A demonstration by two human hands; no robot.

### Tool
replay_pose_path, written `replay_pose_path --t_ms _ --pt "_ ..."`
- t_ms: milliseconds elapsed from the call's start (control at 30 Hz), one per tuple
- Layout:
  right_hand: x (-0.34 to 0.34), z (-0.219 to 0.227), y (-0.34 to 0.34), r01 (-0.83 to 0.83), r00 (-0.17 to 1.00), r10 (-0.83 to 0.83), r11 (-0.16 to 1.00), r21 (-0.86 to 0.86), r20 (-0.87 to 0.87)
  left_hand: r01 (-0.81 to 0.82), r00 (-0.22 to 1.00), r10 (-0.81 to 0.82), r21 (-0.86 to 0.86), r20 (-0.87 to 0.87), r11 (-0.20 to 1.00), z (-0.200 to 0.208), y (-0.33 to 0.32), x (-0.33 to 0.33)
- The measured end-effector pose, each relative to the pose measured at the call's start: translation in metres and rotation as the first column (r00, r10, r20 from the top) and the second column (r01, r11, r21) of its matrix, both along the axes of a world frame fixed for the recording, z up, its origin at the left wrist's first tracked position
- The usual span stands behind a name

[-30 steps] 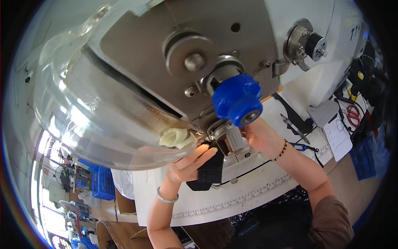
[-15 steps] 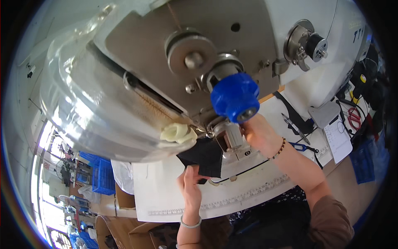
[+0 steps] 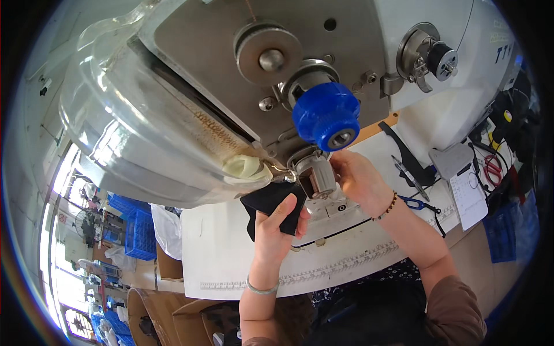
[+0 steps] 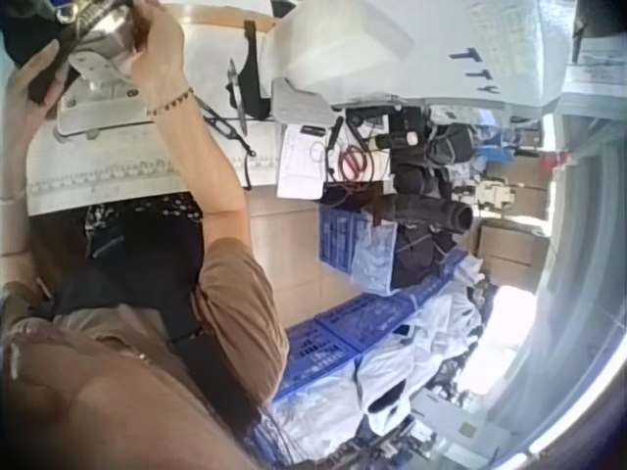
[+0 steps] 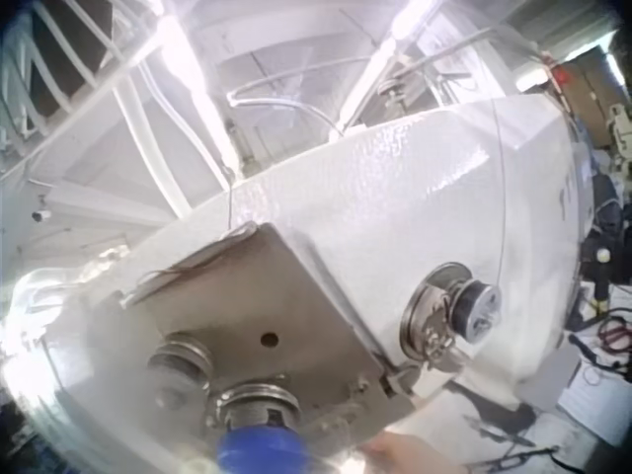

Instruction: The person stitches a boot upper using a sewing machine, places it into a box, and sews another boot piece with the sewing machine.

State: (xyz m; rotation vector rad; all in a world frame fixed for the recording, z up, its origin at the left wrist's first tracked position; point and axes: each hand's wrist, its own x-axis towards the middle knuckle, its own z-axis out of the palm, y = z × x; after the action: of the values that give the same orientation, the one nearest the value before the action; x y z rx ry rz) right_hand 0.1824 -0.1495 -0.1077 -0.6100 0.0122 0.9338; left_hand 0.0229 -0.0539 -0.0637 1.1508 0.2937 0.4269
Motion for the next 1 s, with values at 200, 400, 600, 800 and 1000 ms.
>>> replay_pose_path --t_ms 200,400,600,800,1000 --pt "-0.003 -0.002 -0.01 0.022 0.999 -0.025 0.998 0.054 0.045 0.14 0.99 -0.14 0.004 0.027 0.99 0.005 0.021 0.006" --pt "-0.003 -0.003 -0.01 0.015 0.995 -0.025 0.995 0.103 0.096 0.13 0.991 -0.13 0.019 0.008 0.991 0.005 0.025 0.005" --pt "0.004 -0.013 -0.004 -0.059 0.997 0.053 0.992 0.115 0.057 0.18 0.983 -0.183 0.084 0.028 0.98 0.007 0.029 0.008" --pt "0.006 -0.009 -0.001 -0.092 0.983 0.07 0.988 0.122 0.168 0.166 0.984 -0.171 0.086 0.054 0.982 0.006 0.029 0.01" --pt "0.008 -0.009 0.004 -0.064 0.989 0.05 0.992 0.104 0.138 0.155 0.986 -0.16 0.078 0.057 0.985 0.006 0.03 0.013"
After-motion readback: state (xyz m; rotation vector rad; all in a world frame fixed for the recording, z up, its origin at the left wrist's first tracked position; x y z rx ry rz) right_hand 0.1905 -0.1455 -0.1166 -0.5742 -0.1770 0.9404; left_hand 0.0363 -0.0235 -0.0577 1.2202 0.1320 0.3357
